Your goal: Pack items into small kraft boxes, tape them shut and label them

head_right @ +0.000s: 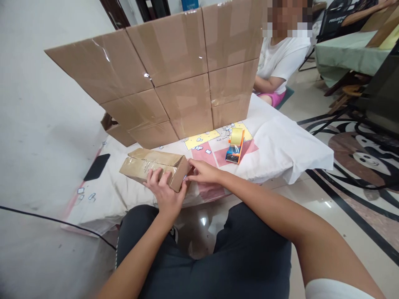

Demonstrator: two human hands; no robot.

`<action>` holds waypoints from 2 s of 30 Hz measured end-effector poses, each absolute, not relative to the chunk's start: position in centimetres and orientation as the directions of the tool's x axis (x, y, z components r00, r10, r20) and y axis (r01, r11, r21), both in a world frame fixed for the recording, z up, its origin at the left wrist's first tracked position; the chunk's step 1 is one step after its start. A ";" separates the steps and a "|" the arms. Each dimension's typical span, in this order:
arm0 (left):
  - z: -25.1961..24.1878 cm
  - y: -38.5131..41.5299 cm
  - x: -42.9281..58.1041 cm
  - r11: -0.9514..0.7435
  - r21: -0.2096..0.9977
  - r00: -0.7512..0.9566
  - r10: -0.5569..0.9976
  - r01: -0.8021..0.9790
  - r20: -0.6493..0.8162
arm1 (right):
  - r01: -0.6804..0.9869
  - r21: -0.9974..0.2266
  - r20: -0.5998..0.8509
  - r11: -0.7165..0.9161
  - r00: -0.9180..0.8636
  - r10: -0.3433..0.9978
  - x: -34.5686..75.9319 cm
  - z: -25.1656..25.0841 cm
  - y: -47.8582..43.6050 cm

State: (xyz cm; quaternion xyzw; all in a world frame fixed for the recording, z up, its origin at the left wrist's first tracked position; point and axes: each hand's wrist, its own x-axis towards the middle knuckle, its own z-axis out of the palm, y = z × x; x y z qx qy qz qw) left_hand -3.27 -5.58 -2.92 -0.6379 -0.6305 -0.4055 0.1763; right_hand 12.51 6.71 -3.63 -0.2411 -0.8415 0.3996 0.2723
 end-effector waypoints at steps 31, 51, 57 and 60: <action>-3.8 -6.9 -5.2 -0.092 0.673 -0.428 0.706 0.734 0.564 | 0.341 -0.671 0.312 0.658 -0.675 0.668 9.9 -3.3 5.1; 2.2 9.6 28.3 -0.639 0.730 0.337 0.761 0.244 0.554 | 0.533 -0.806 0.547 0.255 0.508 0.665 42.9 -3.0 6.0; -3.0 16.5 30.0 -0.531 0.811 0.280 0.840 0.247 0.465 | 0.569 -0.821 0.439 0.051 0.572 0.692 44.1 -7.9 10.9; -3.2 19.7 31.2 -0.514 0.814 0.226 0.856 0.270 0.465 | 0.633 -0.774 0.469 -0.016 0.590 0.657 43.9 -8.8 11.7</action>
